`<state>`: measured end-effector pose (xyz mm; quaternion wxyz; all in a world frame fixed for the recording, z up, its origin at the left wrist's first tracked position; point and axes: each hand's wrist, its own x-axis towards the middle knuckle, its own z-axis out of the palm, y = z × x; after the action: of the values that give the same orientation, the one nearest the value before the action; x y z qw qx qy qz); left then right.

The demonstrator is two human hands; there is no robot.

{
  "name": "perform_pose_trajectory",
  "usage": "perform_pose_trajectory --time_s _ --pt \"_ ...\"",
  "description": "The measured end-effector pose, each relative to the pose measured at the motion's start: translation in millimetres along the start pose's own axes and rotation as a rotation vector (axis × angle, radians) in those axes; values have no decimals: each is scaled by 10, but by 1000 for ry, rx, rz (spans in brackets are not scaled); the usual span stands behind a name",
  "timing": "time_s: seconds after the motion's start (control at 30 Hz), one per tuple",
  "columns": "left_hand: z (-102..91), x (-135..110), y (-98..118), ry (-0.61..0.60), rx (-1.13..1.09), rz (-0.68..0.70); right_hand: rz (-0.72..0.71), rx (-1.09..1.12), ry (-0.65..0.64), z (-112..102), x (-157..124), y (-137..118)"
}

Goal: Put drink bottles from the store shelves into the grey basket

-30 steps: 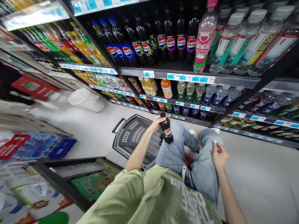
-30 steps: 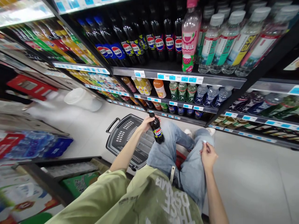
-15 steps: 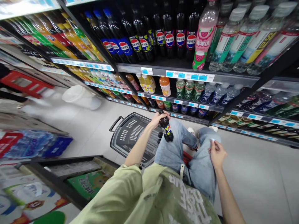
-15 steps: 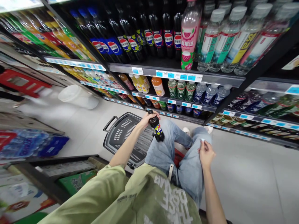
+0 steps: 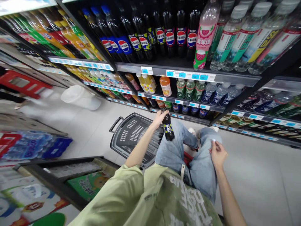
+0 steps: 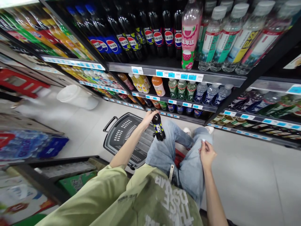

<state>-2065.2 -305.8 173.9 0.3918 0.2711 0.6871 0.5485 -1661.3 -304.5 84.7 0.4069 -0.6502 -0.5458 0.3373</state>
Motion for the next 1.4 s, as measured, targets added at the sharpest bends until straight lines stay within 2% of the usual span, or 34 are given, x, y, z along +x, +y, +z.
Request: perform_pose_trajectory --time_s 0.17,0.3,0.4,0.53,0.63,0.77,1.1,1.4 --pt "-5 65 -22 -92 -66 -11 2 6 -12 4 3 24" --pt "6 49 -39 -170 -209 -89 2 9 -10 9 11 78" --pt "0 21 -27 -185 -286 -111 4 18 -13 11 17 109" --pt "-42 -18 40 -167 -284 -76 -2 11 -19 6 17 96" --pt "-94 -54 77 -229 -264 -49 -9 1 -10 -3 7 43" --pt "-160 -89 56 -319 -258 -86 1 -2 -4 -15 -10 -18" --pt "-196 -51 -27 -311 -262 -57 12 18 -16 -8 -2 25" --pt "-252 -58 -65 -368 -353 -75 22 15 -8 -15 -9 -44"
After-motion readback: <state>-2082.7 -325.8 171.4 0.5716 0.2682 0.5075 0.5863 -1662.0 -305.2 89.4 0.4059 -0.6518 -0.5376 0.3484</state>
